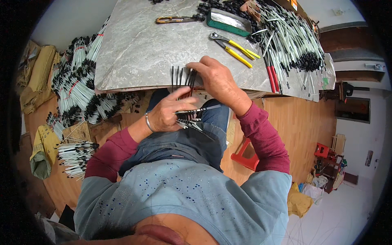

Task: Assembling wire harnesses by inserting wires into a plastic connector and trimming them.

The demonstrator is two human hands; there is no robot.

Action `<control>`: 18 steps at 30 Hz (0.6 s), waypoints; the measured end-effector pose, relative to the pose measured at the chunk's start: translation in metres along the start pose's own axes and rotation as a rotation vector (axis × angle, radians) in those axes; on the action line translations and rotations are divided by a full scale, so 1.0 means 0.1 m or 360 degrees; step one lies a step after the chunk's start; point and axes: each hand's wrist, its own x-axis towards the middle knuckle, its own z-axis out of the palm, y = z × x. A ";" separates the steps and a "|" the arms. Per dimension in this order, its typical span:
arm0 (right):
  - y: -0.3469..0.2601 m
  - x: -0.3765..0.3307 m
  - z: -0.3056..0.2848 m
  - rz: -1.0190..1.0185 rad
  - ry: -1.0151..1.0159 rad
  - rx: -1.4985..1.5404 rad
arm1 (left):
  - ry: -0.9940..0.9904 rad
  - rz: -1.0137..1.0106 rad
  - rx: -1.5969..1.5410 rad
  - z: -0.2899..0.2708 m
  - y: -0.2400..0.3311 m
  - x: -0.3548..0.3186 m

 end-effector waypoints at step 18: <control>0.18 0.12 -0.04 -0.0210 0.0005 -0.0037 | -0.0017 -0.0014 0.0151 -0.13 -0.03 -0.03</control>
